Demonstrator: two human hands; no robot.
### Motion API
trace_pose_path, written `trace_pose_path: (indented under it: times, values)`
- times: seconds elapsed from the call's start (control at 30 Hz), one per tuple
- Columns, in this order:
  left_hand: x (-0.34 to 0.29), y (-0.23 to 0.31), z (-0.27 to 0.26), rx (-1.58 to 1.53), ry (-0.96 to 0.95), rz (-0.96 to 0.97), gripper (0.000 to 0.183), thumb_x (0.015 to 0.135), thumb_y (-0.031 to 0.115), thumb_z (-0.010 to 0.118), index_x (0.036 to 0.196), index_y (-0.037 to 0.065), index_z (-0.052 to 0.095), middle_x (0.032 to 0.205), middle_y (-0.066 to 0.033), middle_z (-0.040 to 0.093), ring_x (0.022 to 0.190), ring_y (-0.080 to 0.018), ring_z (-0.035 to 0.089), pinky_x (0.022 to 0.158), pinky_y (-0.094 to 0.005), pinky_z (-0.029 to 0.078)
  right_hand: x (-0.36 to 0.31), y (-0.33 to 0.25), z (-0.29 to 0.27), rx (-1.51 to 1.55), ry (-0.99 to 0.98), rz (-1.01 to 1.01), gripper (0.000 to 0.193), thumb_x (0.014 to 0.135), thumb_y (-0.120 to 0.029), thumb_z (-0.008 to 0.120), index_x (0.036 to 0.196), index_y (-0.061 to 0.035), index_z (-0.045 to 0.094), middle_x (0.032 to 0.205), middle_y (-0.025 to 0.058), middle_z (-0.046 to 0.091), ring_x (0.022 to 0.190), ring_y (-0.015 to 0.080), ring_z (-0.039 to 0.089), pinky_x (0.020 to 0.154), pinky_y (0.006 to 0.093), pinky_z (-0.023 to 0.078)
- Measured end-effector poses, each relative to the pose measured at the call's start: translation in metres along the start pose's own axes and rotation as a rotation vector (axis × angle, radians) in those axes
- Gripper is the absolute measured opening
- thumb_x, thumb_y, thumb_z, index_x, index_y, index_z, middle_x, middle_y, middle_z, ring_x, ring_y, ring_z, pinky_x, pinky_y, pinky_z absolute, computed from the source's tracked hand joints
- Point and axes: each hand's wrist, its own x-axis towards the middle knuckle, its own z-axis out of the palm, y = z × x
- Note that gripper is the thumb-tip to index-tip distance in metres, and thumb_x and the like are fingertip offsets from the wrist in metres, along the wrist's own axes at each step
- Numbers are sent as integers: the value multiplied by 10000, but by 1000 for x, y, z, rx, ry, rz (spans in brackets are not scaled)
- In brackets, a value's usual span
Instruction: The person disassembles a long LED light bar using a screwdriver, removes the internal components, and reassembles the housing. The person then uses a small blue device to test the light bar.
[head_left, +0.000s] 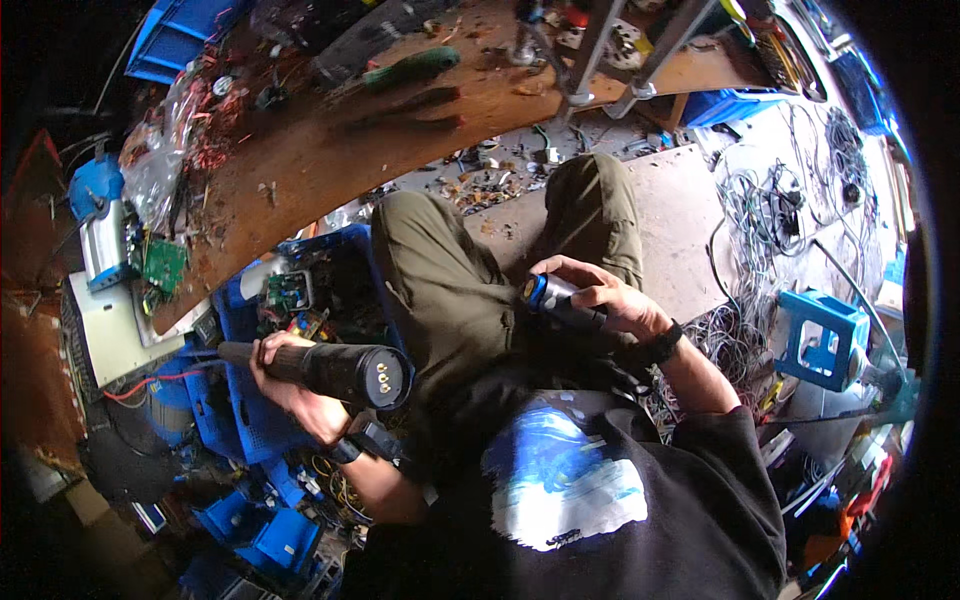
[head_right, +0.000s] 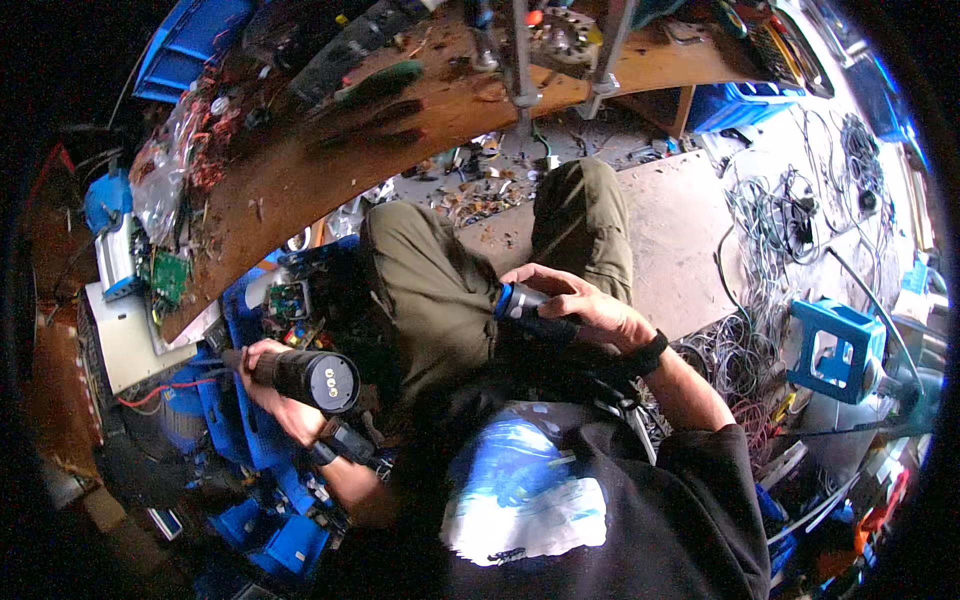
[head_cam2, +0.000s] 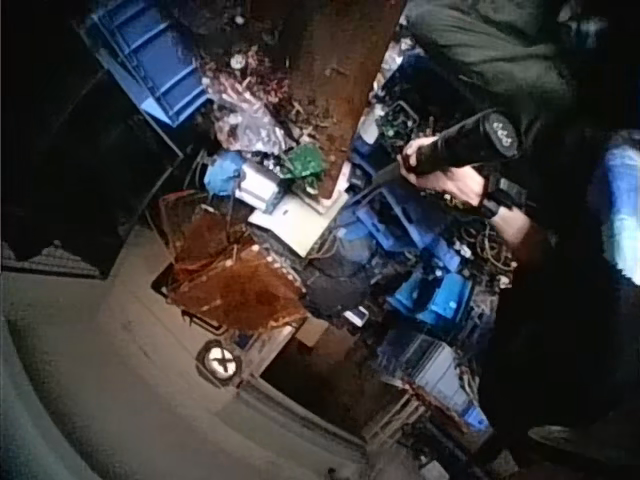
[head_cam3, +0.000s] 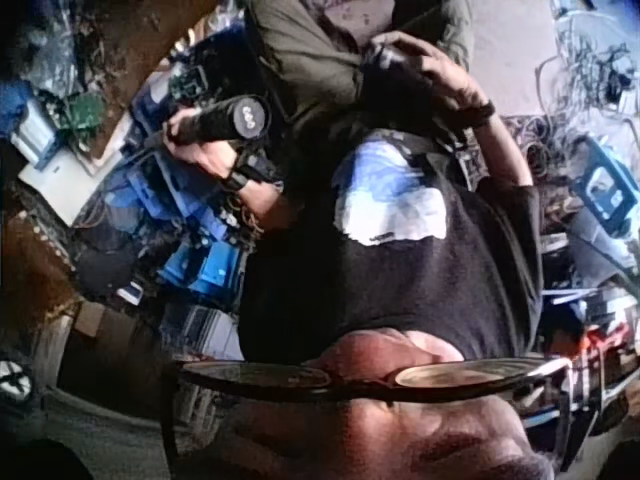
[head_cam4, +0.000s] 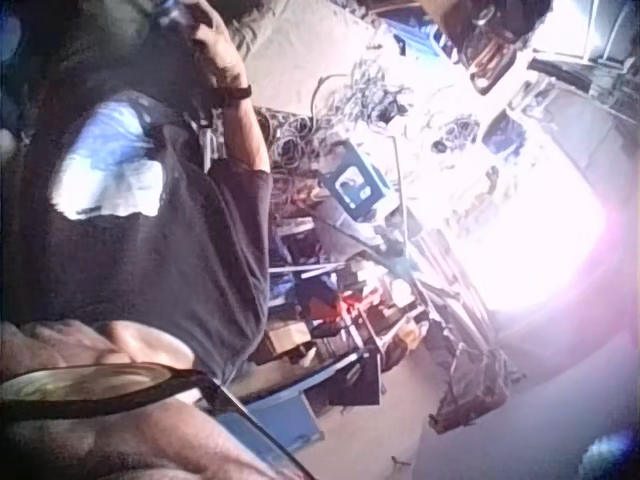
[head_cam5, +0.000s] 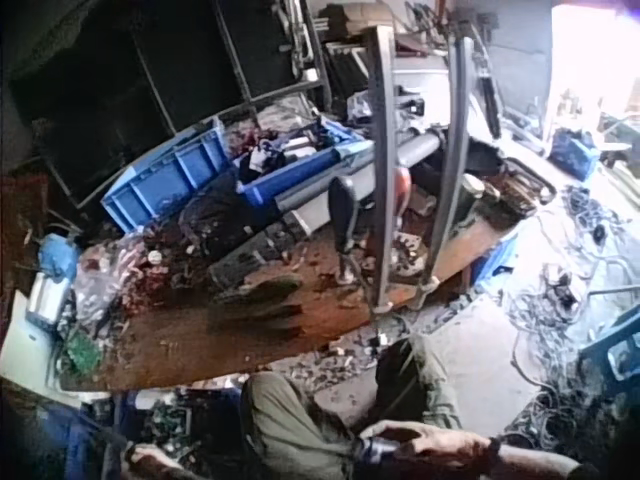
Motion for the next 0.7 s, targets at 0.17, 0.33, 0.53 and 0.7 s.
trace_pose_path:
  times: [0.17, 0.33, 0.53, 0.7]
  values:
    - [-2, 0, -7, 107, -86, -21, 254, 949, 41, 680, 729, 100, 568, 680, -4, 610, 678, -127, 645, 809, -288, 595, -7, -2, 10, 221, -32, -148, 703, 903, -341, 782, 1474, -23, 525, 1348, 157, 652, 1116, 260, 705, 737, 333, 638]
    - [-4, -2, 0, 240, -65, 30, 291, 968, 91, 680, 707, 114, 553, 666, 3, 583, 768, -179, 680, 849, -323, 611, -9, 0, 12, 295, -135, -186, 720, 856, -372, 829, 1422, -17, 560, 1368, 175, 650, 1078, 299, 720, 721, 343, 634]
    - [-6, -3, -1, 359, -66, 109, 292, 981, 113, 665, 718, 118, 538, 683, 6, 581, 801, -192, 686, 840, -321, 608, -9, 7, 12, 399, -236, -196, 740, 854, -384, 847, 1408, -16, 524, 1329, 234, 671, 962, 318, 746, 695, 352, 625]
    - [-6, -1, 1, 372, -244, -76, 327, 1017, 238, 638, 726, 173, 506, 740, 57, 612, 937, -167, 710, 1002, -520, 549, -6, 8, 13, 376, -215, -202, 714, 917, -426, 791, 1423, -20, 494, 1272, 271, 671, 910, 311, 739, 706, 348, 605]
